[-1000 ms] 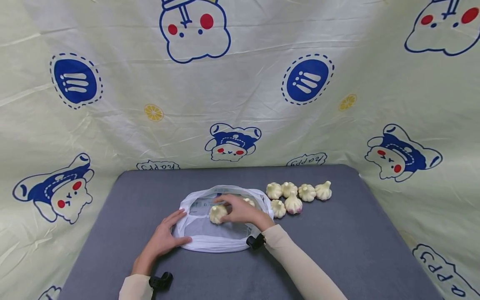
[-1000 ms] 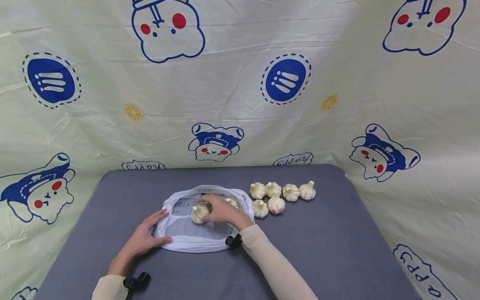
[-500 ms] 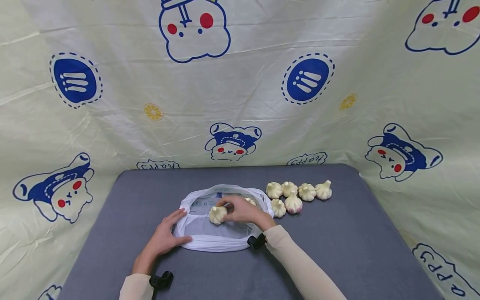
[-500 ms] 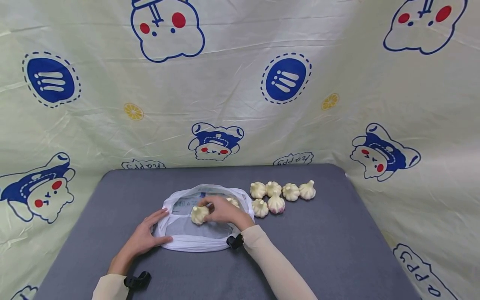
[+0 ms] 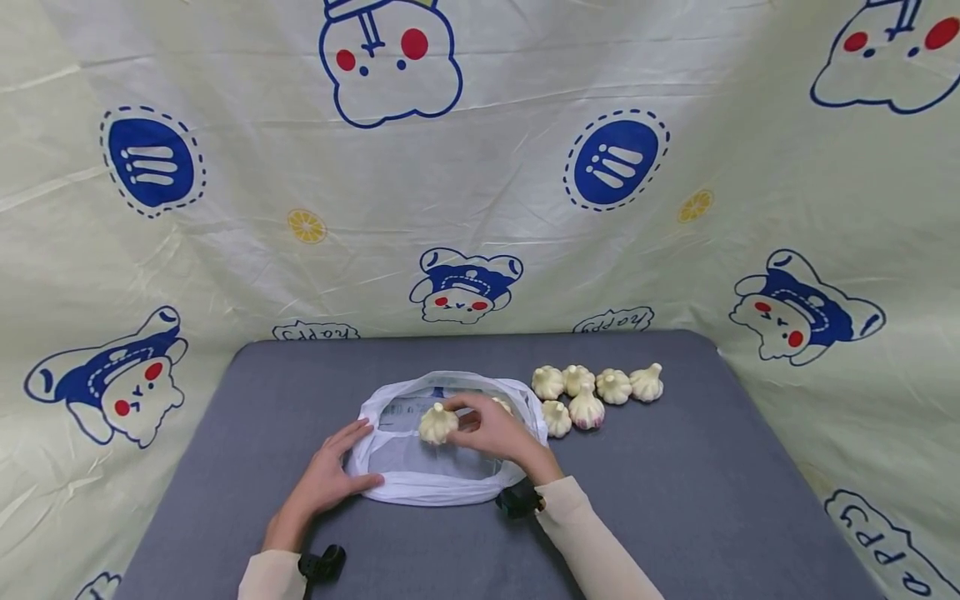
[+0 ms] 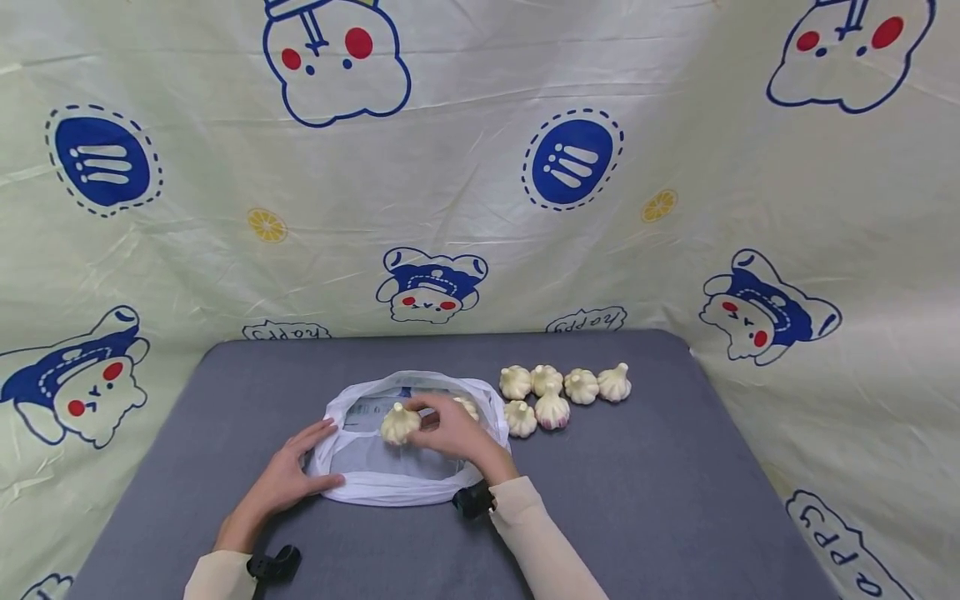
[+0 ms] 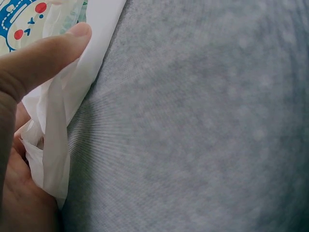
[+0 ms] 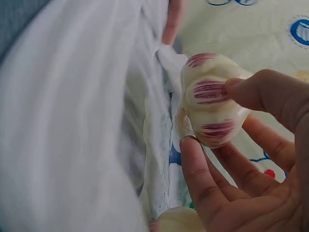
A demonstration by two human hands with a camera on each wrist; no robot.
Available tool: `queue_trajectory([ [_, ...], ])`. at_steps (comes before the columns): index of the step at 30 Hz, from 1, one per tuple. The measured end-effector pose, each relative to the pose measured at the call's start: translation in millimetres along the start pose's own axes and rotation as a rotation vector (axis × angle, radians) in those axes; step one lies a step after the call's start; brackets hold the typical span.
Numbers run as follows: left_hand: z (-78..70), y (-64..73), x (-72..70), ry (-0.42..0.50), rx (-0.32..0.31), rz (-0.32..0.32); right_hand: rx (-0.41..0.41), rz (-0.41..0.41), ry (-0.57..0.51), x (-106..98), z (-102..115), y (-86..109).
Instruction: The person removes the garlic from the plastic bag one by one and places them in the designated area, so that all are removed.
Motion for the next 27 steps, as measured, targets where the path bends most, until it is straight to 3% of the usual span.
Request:
queue_trajectory([
  [19,-0.6,-0.1,1.5,-0.001,0.008,0.003,-0.015,-0.273,-0.204,-34,10,61.1],
  [27,-0.1,-0.1,2.6,0.003,0.0,0.009,-0.031,-0.373,-0.221,-55,10,86.1],
])
Point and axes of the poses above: each hand's wrist, its own y-axis away from the middle knuckle, its own x-axis out of the palm, z = x × y, the point moved 9 cm from there along -y, towards the middle knuckle, and after that the axes turned 12 degrees about -y, right-handed, at the moved point
